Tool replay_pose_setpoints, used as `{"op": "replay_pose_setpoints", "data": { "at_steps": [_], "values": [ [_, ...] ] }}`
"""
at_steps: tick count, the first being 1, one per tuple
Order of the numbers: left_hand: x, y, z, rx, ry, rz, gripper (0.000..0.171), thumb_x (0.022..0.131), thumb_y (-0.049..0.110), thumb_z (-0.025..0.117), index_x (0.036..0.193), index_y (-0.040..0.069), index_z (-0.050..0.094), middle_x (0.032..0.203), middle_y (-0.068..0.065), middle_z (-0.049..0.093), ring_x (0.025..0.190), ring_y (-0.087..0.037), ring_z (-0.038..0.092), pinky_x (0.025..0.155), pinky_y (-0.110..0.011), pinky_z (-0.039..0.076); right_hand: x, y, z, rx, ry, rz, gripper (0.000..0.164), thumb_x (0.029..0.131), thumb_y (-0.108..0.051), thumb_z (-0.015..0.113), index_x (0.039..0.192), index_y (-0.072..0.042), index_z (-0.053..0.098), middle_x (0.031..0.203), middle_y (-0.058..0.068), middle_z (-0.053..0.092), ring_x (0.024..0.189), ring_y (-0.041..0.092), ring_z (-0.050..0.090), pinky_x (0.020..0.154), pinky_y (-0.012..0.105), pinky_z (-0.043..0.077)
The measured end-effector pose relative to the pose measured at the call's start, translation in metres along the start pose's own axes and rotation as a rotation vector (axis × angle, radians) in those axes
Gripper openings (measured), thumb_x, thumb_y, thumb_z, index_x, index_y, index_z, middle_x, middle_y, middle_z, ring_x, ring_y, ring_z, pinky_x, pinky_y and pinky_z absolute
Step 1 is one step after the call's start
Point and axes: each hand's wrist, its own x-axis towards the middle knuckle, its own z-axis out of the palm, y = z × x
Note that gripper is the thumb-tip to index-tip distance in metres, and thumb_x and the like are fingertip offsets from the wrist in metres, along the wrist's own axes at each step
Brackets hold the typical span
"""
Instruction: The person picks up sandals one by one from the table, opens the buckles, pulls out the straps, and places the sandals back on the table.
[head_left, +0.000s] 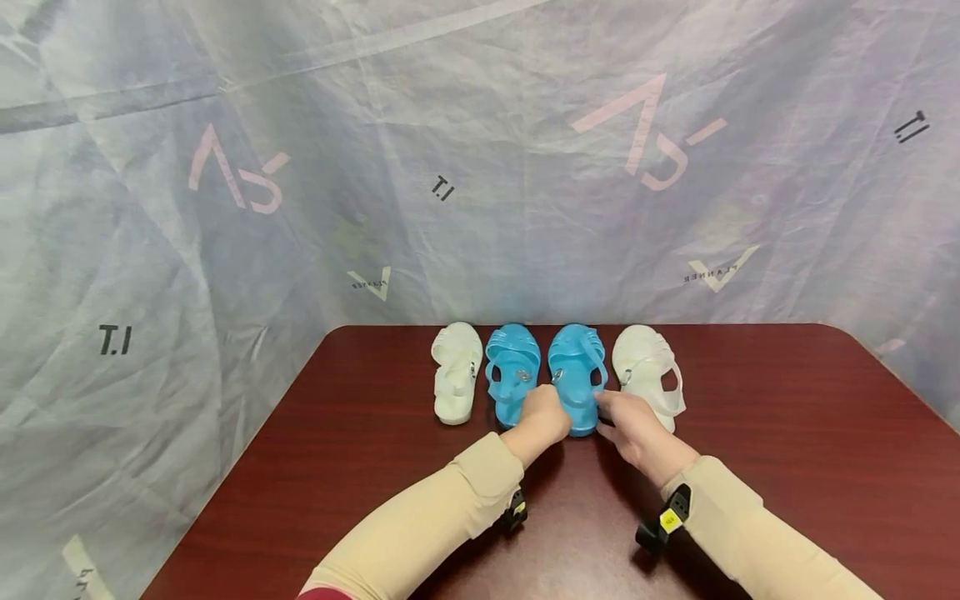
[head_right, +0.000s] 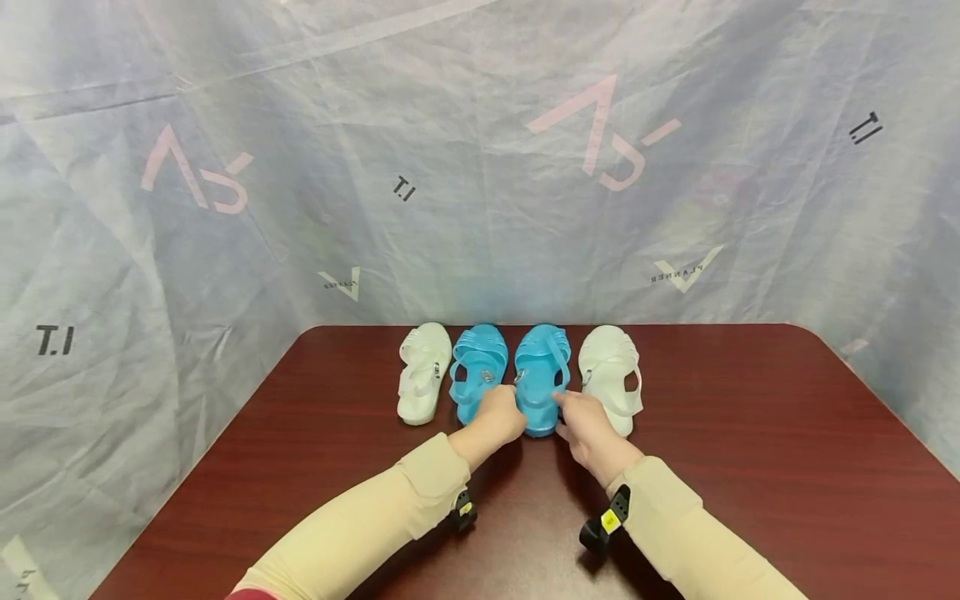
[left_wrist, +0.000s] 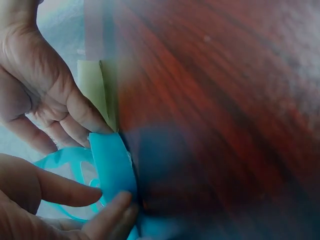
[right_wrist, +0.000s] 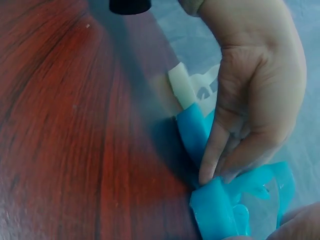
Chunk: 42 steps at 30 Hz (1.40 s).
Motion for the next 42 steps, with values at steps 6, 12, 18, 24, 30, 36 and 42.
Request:
{"op": "replay_pose_setpoints", "data": {
  "at_steps": [6,12,18,24,30,36,42],
  "values": [
    [-0.005,0.010,0.000,-0.067,-0.055,-0.038,0.074,0.086,0.014,0.069,0.146,-0.007,0.033,0.142,-0.020,0.046,0.129,-0.027,0.047,0.101,-0.034,0.046,-0.005,-0.003,0.000,0.004,0.005,-0.004,0.060,0.103,-0.008,0.031,0.148,0.014,-0.002,0.157,0.032,0.002,0.147,0.040,0.007,0.120,0.049,0.015],
    [-0.012,0.022,-0.006,-0.244,-0.017,-0.008,0.088,0.083,0.010,0.071,0.152,-0.001,0.019,0.158,-0.023,0.018,0.146,-0.035,0.022,0.113,-0.042,0.034,-0.007,-0.010,-0.002,-0.027,0.009,-0.049,0.060,0.101,-0.004,0.031,0.150,0.011,-0.001,0.159,0.027,-0.002,0.148,0.037,0.006,0.120,0.046,0.015],
    [-0.014,0.029,-0.009,-0.337,0.033,0.131,0.085,0.080,0.012,0.075,0.150,0.004,0.029,0.156,-0.017,0.024,0.144,-0.031,0.028,0.111,-0.041,0.038,-0.013,-0.019,-0.005,-0.061,0.002,-0.083,0.061,0.102,-0.004,0.034,0.152,0.004,0.001,0.162,0.019,-0.003,0.149,0.027,0.001,0.121,0.041,0.012],
    [-0.010,0.032,-0.004,-0.480,0.060,0.201,0.073,0.084,0.010,0.072,0.148,0.012,0.036,0.154,-0.008,0.034,0.140,-0.028,0.036,0.108,-0.042,0.042,-0.018,-0.034,-0.012,-0.078,-0.018,-0.135,0.060,0.102,-0.002,0.032,0.154,-0.001,0.001,0.163,0.015,-0.001,0.150,0.027,0.003,0.122,0.040,0.011],
    [-0.006,0.035,0.003,-0.746,-0.003,0.253,0.063,0.085,-0.003,0.067,0.143,0.009,0.046,0.149,-0.010,0.041,0.136,-0.030,0.044,0.106,-0.039,0.043,-0.023,-0.048,-0.025,-0.094,0.006,-0.166,0.060,0.101,0.000,0.030,0.155,-0.002,0.004,0.163,0.013,0.006,0.150,0.025,0.006,0.122,0.039,0.012],
    [-0.006,0.046,0.012,-0.805,-0.027,0.280,0.060,0.086,-0.003,0.067,0.141,0.006,0.047,0.149,-0.009,0.043,0.137,-0.025,0.042,0.107,-0.031,0.042,-0.028,-0.060,-0.040,-0.108,0.034,-0.210,0.060,0.101,-0.001,0.032,0.155,-0.003,0.006,0.163,0.013,0.008,0.150,0.024,0.008,0.122,0.037,0.014],
    [-0.005,0.057,0.021,-0.731,-0.043,0.224,0.064,0.087,0.010,0.071,0.145,0.005,0.043,0.149,-0.010,0.044,0.135,-0.026,0.046,0.105,-0.032,0.044,-0.027,-0.062,-0.049,-0.186,0.105,-0.228,0.059,0.103,-0.009,0.038,0.155,-0.005,0.011,0.162,0.012,0.012,0.149,0.024,0.011,0.121,0.042,0.015]
  ]
}}
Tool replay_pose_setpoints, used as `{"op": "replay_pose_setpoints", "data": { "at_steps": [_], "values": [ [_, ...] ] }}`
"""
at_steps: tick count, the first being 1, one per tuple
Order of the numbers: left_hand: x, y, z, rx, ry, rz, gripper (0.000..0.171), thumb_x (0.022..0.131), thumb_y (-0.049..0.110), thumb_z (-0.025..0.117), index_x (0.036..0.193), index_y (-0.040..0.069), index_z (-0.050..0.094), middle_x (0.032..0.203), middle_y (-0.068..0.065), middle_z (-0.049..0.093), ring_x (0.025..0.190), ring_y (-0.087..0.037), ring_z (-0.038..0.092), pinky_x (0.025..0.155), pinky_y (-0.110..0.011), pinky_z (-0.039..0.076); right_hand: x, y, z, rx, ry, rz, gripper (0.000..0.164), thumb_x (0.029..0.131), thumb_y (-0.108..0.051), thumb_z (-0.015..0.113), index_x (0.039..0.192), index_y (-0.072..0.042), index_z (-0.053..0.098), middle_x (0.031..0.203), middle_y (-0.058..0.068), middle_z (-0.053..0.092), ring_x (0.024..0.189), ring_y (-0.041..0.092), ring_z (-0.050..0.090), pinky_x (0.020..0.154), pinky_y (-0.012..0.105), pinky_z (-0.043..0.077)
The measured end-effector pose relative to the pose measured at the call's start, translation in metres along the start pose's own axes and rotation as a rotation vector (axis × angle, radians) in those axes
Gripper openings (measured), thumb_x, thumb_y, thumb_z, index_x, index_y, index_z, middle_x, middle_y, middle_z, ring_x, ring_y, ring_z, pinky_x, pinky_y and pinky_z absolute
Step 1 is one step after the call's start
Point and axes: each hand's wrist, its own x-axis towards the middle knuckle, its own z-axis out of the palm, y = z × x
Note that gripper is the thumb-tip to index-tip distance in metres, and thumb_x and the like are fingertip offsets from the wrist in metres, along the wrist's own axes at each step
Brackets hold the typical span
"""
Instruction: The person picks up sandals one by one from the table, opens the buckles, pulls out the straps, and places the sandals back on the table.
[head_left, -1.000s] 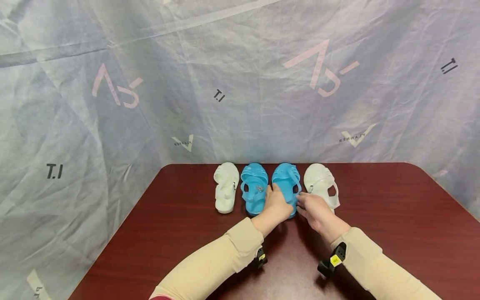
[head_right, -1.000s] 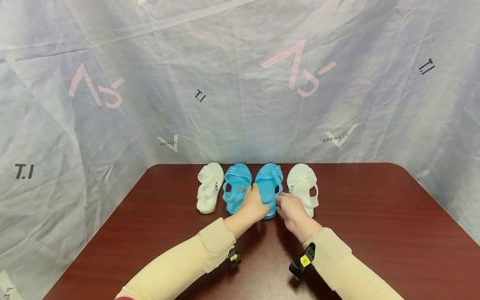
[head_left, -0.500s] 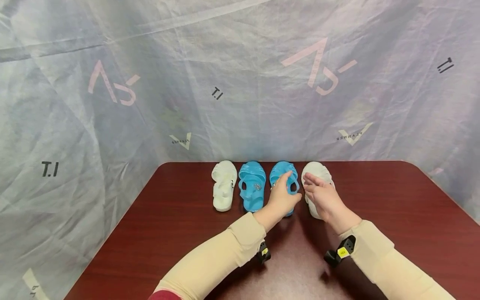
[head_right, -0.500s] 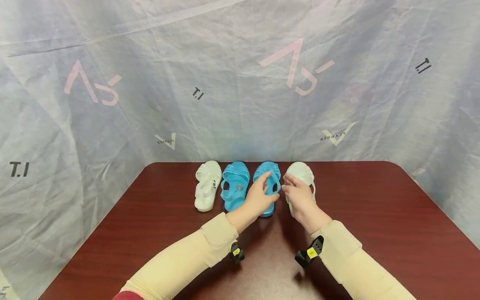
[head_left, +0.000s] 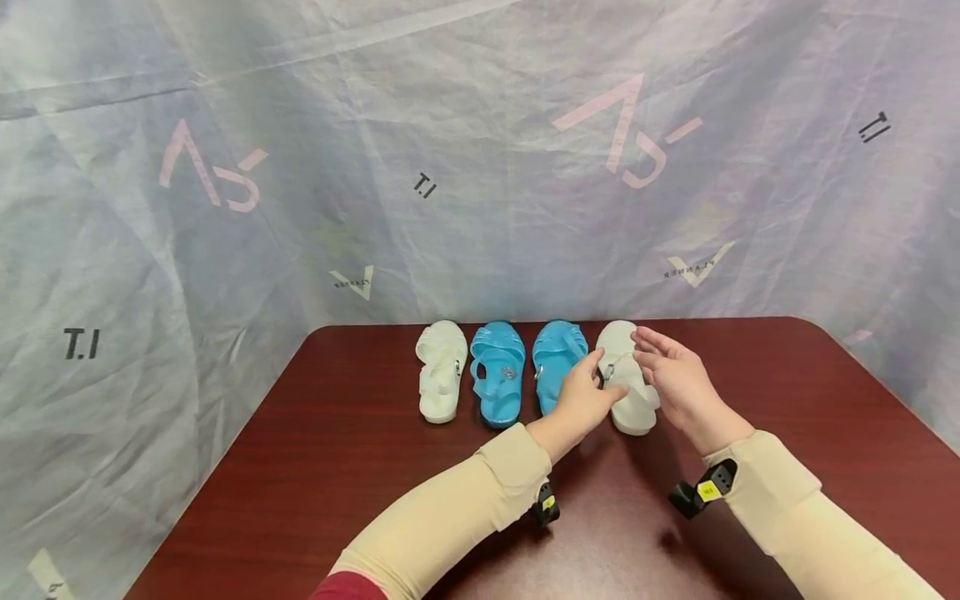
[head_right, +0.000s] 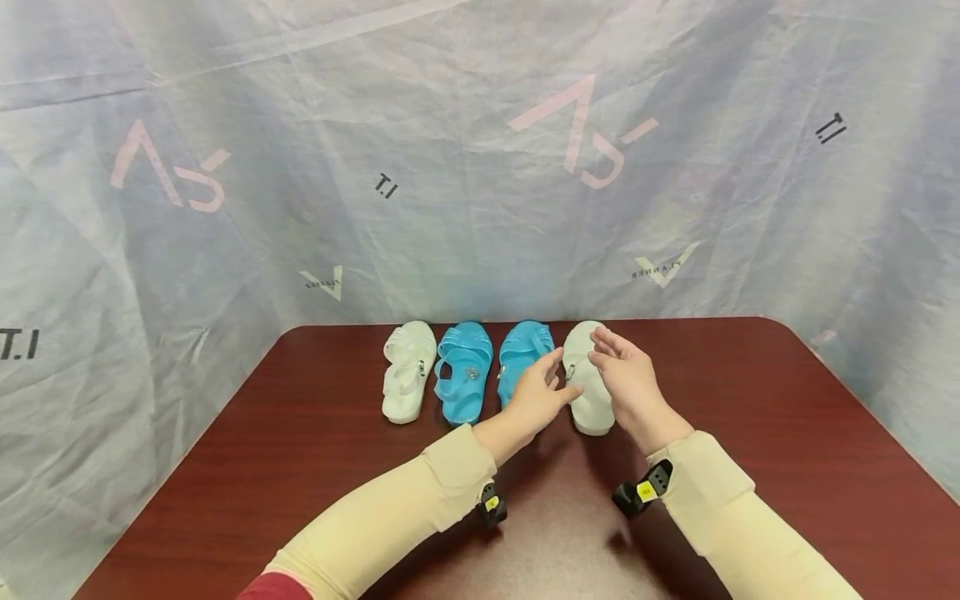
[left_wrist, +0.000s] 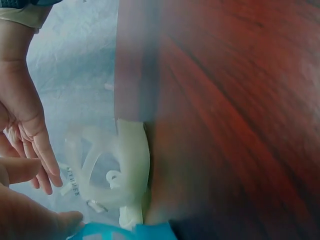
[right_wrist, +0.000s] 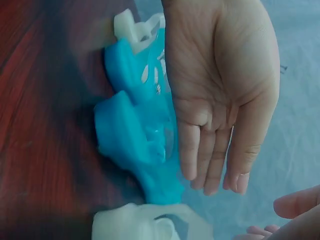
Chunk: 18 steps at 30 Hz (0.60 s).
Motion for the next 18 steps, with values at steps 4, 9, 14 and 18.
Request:
{"op": "replay_pose_setpoints", "data": {
  "at_steps": [4,9,14,18],
  "values": [
    [0.000,-0.001,0.006,0.104,0.005,-0.043,0.069,0.087,0.020,0.073,0.146,0.004,0.041,0.147,-0.011,0.046,0.135,-0.026,0.046,0.107,-0.037,0.043,0.001,0.007,-0.004,-0.024,0.064,0.007,0.059,0.103,-0.010,0.039,0.155,-0.006,0.012,0.162,0.012,0.013,0.149,0.025,0.012,0.121,0.043,0.015],
    [0.000,-0.012,0.016,0.091,0.032,-0.067,0.071,0.086,0.022,0.074,0.145,0.001,0.040,0.144,-0.014,0.049,0.135,-0.026,0.044,0.108,-0.040,0.041,0.002,0.022,-0.007,-0.001,0.143,0.042,0.061,0.101,-0.005,0.039,0.155,-0.005,0.010,0.162,0.012,0.011,0.150,0.024,0.009,0.122,0.041,0.010],
    [-0.001,-0.018,0.028,0.070,0.040,-0.085,0.075,0.084,0.022,0.077,0.145,-0.002,0.040,0.145,-0.016,0.048,0.135,-0.028,0.044,0.109,-0.041,0.040,-0.001,0.030,-0.014,0.024,0.262,0.044,0.062,0.099,-0.001,0.037,0.155,-0.006,0.012,0.162,0.011,0.013,0.149,0.022,0.012,0.121,0.040,0.017],
    [0.001,-0.015,0.032,-0.024,0.031,-0.124,0.075,0.085,0.025,0.076,0.145,-0.001,0.039,0.146,-0.016,0.046,0.136,-0.029,0.042,0.108,-0.043,0.040,-0.005,0.038,-0.024,0.076,0.162,0.117,0.062,0.101,-0.004,0.032,0.154,0.000,0.000,0.162,0.017,0.001,0.149,0.029,0.005,0.121,0.042,0.012]
  ]
}}
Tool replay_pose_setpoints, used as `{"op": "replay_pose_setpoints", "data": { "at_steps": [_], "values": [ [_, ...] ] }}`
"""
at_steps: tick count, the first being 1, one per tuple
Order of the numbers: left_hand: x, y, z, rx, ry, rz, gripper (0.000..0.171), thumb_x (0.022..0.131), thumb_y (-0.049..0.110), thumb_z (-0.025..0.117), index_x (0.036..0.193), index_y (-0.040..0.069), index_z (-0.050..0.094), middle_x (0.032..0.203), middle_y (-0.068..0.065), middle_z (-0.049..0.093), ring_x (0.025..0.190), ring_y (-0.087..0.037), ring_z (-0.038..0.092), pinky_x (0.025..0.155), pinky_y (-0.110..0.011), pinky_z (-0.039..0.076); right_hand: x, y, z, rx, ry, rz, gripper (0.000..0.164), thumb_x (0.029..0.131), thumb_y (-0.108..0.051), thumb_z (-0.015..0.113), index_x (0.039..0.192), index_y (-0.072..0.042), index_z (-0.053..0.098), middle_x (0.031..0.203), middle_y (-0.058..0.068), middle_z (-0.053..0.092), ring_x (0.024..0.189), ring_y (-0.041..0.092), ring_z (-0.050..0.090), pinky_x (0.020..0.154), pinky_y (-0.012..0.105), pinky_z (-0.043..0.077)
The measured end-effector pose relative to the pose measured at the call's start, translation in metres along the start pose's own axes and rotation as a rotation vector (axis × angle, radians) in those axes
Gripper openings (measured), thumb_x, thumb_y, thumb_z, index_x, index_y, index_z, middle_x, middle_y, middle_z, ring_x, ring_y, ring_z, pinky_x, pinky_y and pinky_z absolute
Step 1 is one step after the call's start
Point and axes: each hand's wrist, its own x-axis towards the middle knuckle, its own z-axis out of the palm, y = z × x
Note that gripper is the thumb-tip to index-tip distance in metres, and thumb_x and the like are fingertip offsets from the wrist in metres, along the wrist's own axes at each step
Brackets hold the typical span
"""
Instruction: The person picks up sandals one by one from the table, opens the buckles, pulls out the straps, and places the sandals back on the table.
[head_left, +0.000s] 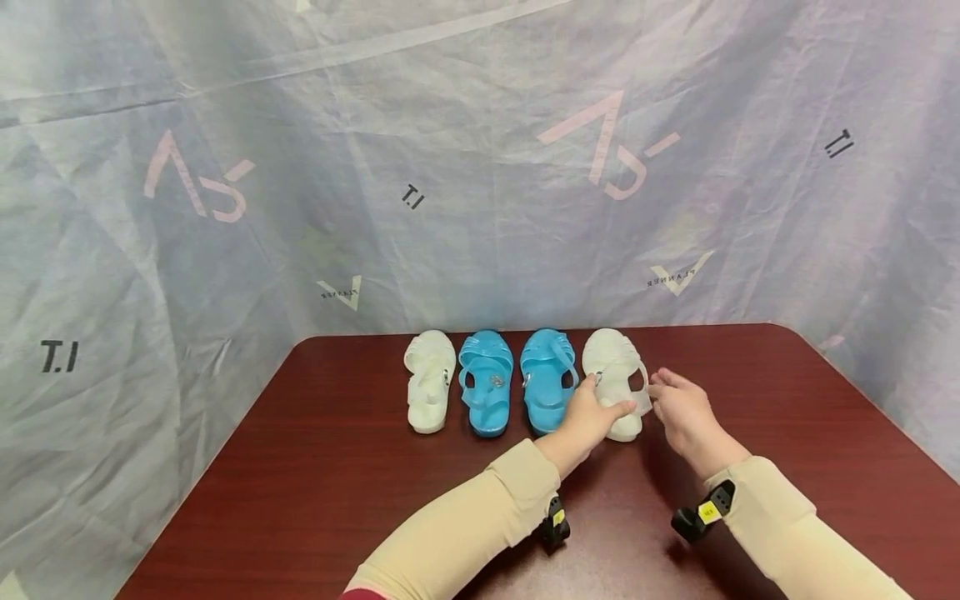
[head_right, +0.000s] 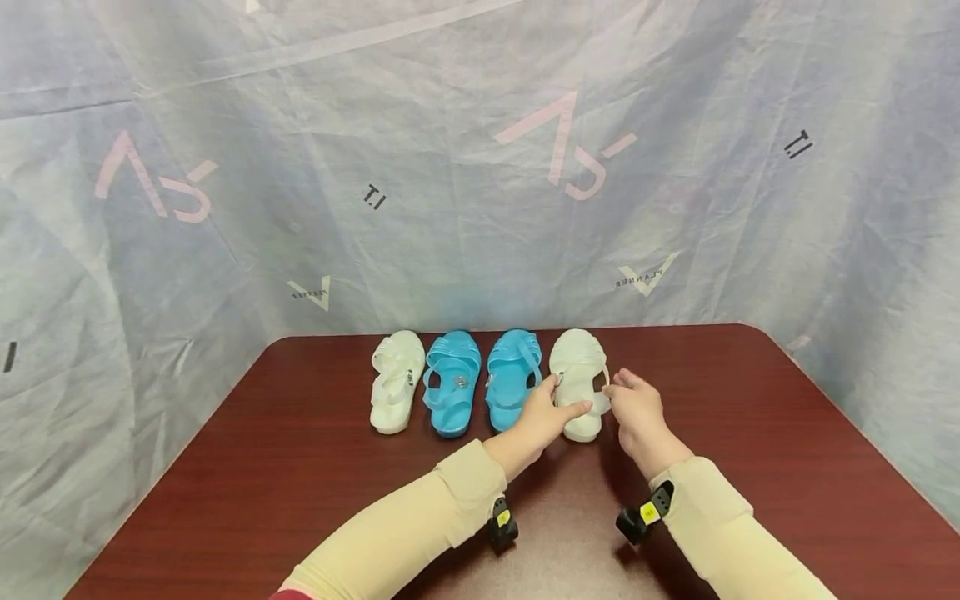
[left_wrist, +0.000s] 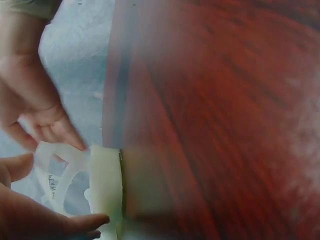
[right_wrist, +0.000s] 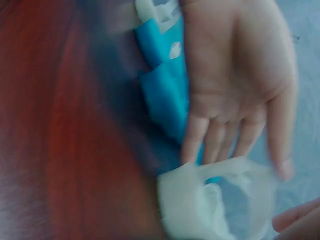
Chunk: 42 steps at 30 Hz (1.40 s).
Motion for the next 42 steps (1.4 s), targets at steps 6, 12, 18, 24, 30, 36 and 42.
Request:
{"op": "replay_pose_setpoints", "data": {
  "at_steps": [6,12,18,24,30,36,42],
  "values": [
    [0.000,-0.001,0.000,-0.022,0.025,-0.026,0.069,0.084,0.022,0.076,0.141,-0.001,0.045,0.141,-0.016,0.051,0.131,-0.028,0.047,0.105,-0.042,0.044,0.000,0.016,-0.006,0.008,-0.139,0.066,0.058,0.103,-0.006,0.029,0.151,0.007,-0.002,0.159,0.026,-0.003,0.148,0.036,0.003,0.120,0.046,0.013],
    [-0.003,-0.002,-0.001,0.216,0.061,0.069,0.065,0.082,0.022,0.078,0.138,0.001,0.051,0.133,-0.014,0.059,0.122,-0.025,0.055,0.100,-0.036,0.048,0.001,0.017,-0.008,-0.007,-0.142,0.045,0.055,0.103,-0.004,0.028,0.151,0.008,0.004,0.159,0.027,0.005,0.147,0.036,0.010,0.119,0.046,0.016],
    [-0.002,0.002,-0.004,0.177,0.042,0.042,0.061,0.082,0.017,0.077,0.137,0.003,0.053,0.133,-0.013,0.059,0.122,-0.024,0.055,0.100,-0.035,0.048,0.003,0.018,-0.010,0.005,-0.150,0.045,0.057,0.103,-0.006,0.030,0.151,0.007,0.004,0.160,0.025,0.003,0.147,0.036,0.011,0.119,0.045,0.016],
    [-0.002,0.005,-0.005,0.152,0.012,-0.005,0.064,0.082,0.015,0.076,0.139,0.001,0.050,0.135,-0.014,0.057,0.123,-0.025,0.054,0.100,-0.036,0.048,0.001,0.018,-0.009,0.010,-0.143,0.045,0.056,0.102,-0.004,0.029,0.151,0.009,0.005,0.159,0.027,0.005,0.147,0.036,0.011,0.119,0.045,0.017],
    [-0.006,0.006,-0.004,0.131,-0.002,-0.034,0.065,0.082,0.013,0.076,0.140,0.000,0.049,0.136,-0.014,0.056,0.124,-0.025,0.053,0.100,-0.037,0.048,-0.003,0.020,-0.008,0.011,-0.140,0.048,0.056,0.102,-0.004,0.029,0.150,0.010,0.005,0.158,0.029,0.007,0.146,0.036,0.012,0.118,0.045,0.017],
    [-0.010,0.006,-0.005,0.144,0.001,-0.029,0.064,0.081,0.012,0.076,0.139,0.000,0.050,0.135,-0.015,0.056,0.123,-0.025,0.053,0.101,-0.038,0.047,-0.007,0.021,-0.005,-0.016,-0.129,0.038,0.055,0.102,-0.004,0.029,0.150,0.010,0.005,0.158,0.029,0.008,0.146,0.035,0.012,0.118,0.046,0.018],
    [-0.014,0.004,-0.004,0.140,0.005,-0.035,0.062,0.081,0.011,0.075,0.138,0.001,0.051,0.134,-0.015,0.057,0.122,-0.025,0.054,0.099,-0.039,0.049,-0.011,0.023,-0.002,-0.056,-0.109,0.036,0.055,0.103,-0.005,0.029,0.150,0.010,0.007,0.158,0.028,0.008,0.147,0.035,0.011,0.118,0.046,0.018]
  ]
}}
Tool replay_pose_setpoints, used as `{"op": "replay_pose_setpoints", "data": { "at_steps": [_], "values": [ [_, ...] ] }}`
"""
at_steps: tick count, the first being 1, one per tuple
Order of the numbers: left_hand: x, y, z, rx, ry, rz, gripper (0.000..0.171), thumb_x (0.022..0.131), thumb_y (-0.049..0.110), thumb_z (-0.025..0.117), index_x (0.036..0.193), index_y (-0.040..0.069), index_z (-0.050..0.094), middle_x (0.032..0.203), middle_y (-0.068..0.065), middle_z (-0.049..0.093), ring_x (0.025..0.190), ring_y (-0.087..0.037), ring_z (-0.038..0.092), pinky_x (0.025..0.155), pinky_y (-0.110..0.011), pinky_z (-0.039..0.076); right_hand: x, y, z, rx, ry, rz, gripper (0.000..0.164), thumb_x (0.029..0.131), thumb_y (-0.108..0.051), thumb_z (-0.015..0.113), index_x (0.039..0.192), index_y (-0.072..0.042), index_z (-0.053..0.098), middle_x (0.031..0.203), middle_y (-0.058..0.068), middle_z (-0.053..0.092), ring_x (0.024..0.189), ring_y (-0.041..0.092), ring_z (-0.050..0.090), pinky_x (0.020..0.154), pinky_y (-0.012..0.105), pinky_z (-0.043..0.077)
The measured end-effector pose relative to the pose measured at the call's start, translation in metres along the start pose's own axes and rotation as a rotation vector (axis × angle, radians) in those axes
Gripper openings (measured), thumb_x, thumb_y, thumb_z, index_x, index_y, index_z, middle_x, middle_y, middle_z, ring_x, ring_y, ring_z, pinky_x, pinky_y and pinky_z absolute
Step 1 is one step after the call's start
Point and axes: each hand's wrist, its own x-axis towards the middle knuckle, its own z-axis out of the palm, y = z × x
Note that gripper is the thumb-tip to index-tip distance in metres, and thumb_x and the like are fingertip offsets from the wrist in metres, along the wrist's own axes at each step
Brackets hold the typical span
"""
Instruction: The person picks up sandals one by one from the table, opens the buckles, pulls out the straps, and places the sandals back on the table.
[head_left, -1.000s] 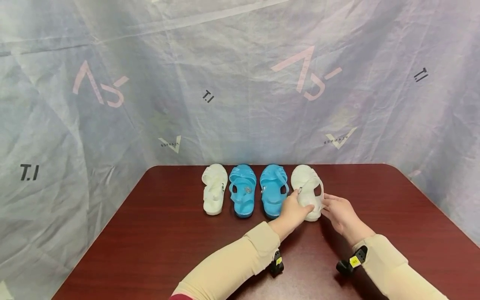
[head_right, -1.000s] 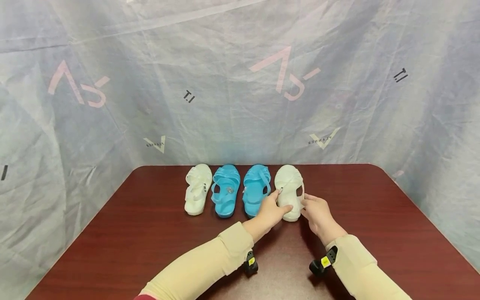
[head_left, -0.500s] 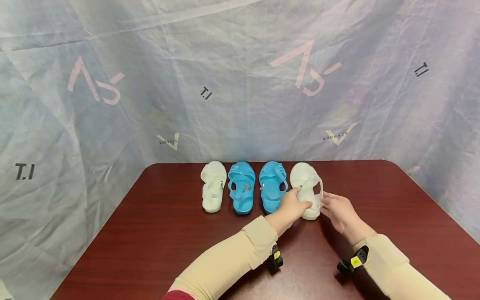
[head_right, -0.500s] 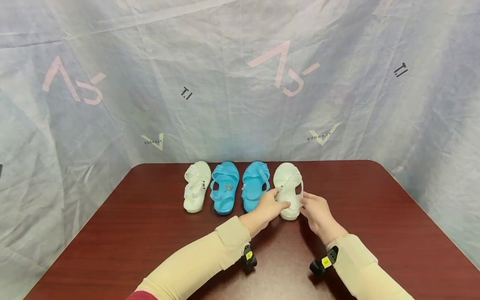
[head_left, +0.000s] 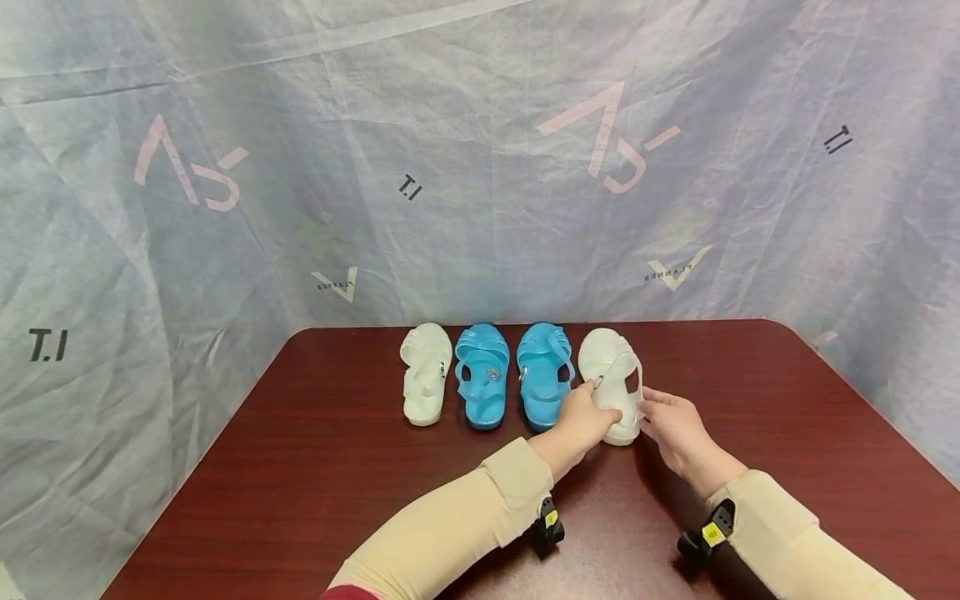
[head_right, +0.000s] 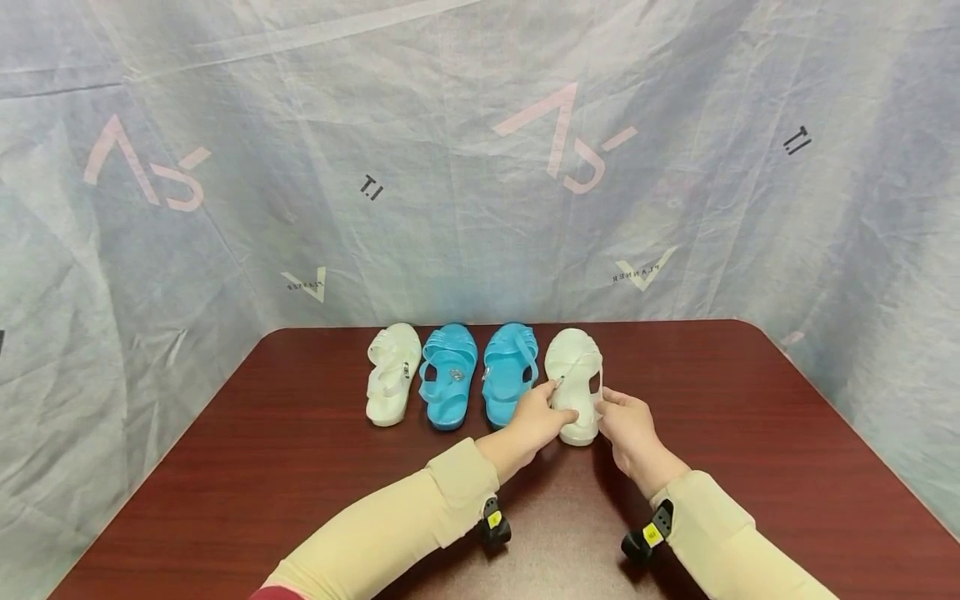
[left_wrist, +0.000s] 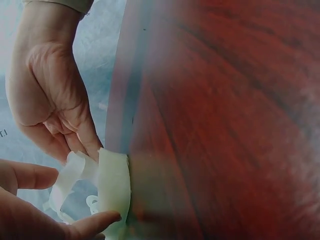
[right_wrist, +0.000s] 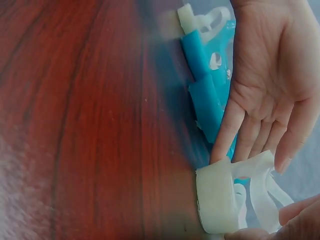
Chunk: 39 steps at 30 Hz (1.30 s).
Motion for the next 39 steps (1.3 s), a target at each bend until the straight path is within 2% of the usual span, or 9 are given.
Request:
{"op": "replay_pose_setpoints", "data": {
  "at_steps": [11,26,32,39],
  "values": [
    [-0.010,0.002,-0.002,0.075,0.011,0.020,0.062,0.080,0.012,0.076,0.137,0.003,0.052,0.131,-0.015,0.059,0.121,-0.026,0.055,0.098,-0.037,0.049,-0.006,0.001,0.005,-0.014,0.036,0.001,0.056,0.101,-0.004,0.032,0.150,0.010,0.009,0.158,0.029,0.011,0.145,0.035,0.016,0.118,0.046,0.021],
    [-0.015,-0.003,-0.003,0.065,0.003,0.010,0.063,0.080,0.014,0.077,0.137,0.004,0.053,0.133,-0.012,0.058,0.123,-0.024,0.053,0.098,-0.037,0.049,-0.016,0.002,0.000,-0.039,-0.018,0.022,0.058,0.101,-0.008,0.034,0.150,0.010,0.009,0.158,0.029,0.011,0.145,0.035,0.016,0.116,0.045,0.022],
    [-0.017,-0.003,-0.003,0.024,0.000,0.003,0.061,0.080,0.013,0.077,0.136,0.004,0.054,0.134,-0.012,0.058,0.123,-0.024,0.052,0.098,-0.036,0.049,-0.019,0.002,0.001,-0.046,-0.016,0.017,0.058,0.101,-0.007,0.033,0.150,0.010,0.009,0.158,0.028,0.011,0.145,0.035,0.016,0.116,0.045,0.022],
    [-0.020,-0.005,-0.003,0.021,-0.008,0.008,0.063,0.079,0.013,0.078,0.136,0.005,0.055,0.135,-0.012,0.057,0.126,-0.024,0.051,0.098,-0.035,0.049,-0.021,0.003,0.002,-0.046,-0.010,0.022,0.056,0.102,-0.007,0.033,0.150,0.010,0.010,0.158,0.027,0.012,0.145,0.035,0.017,0.116,0.045,0.021]
  ]
}}
